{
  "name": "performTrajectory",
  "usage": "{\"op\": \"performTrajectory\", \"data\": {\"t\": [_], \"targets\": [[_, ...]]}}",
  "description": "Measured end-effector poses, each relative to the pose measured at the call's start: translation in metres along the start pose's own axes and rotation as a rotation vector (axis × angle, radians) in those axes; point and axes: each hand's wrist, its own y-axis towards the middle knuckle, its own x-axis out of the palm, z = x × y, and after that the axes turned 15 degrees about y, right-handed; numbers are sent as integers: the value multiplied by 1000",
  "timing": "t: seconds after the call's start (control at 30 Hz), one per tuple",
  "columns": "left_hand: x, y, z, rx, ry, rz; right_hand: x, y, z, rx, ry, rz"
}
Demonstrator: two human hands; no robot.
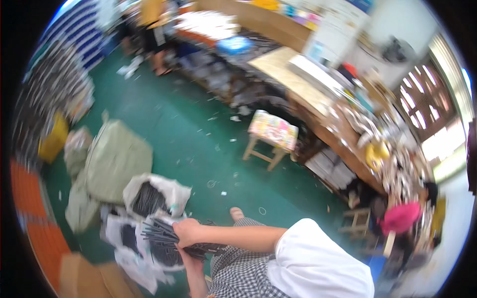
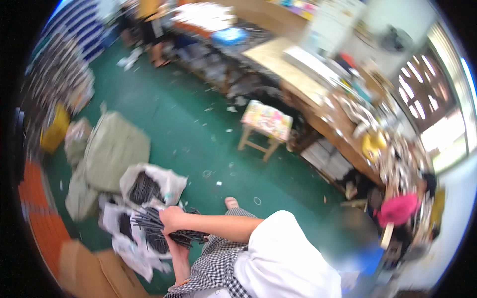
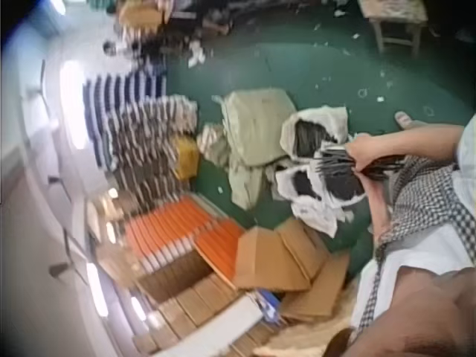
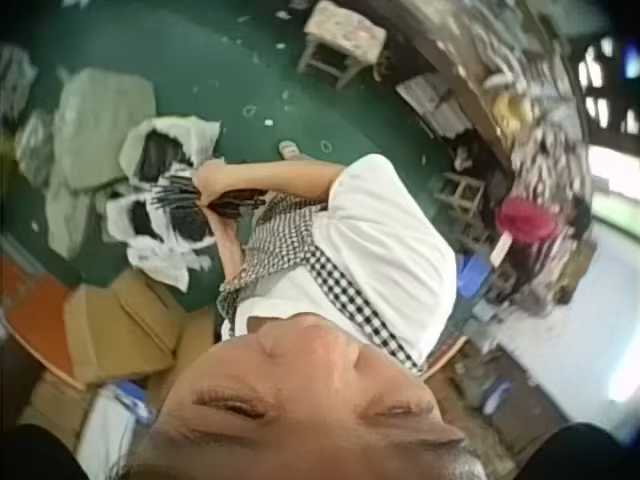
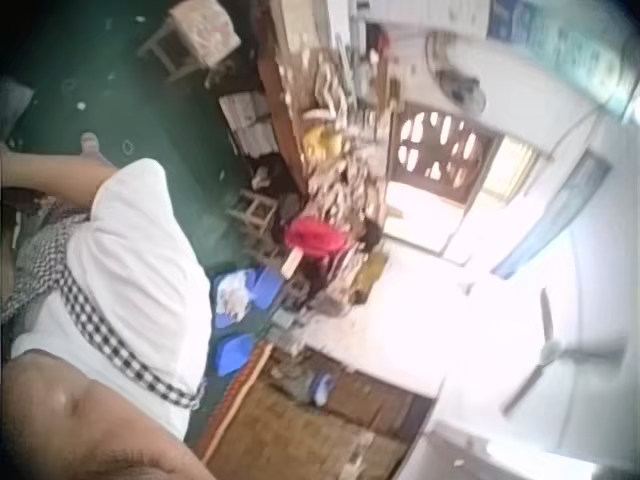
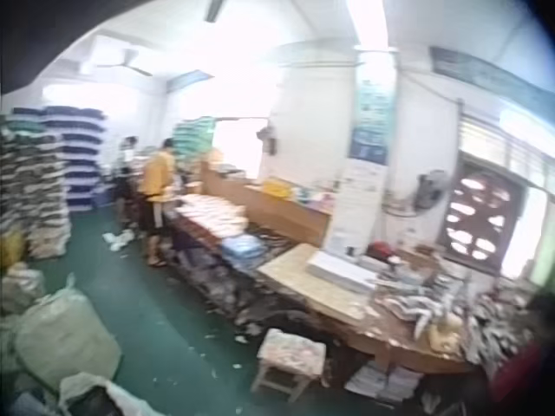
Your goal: The person places pairs of beige flat shoes on a workbench and attaches small paper tags to the inside of each shoe using an orange tool. The person handles the shoes one pair at a time, wiping the interior before applying the tags.
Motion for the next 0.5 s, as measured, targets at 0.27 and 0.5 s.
{"op": "performTrajectory", "data": {"t": [0.27, 0.5], "targets": [[415, 87, -181, -257, 193, -610, -285, -292, 209, 358, -143, 571], [693, 104, -251, -383, 370, -913, -457, -483, 275, 574, -139, 998]]}}
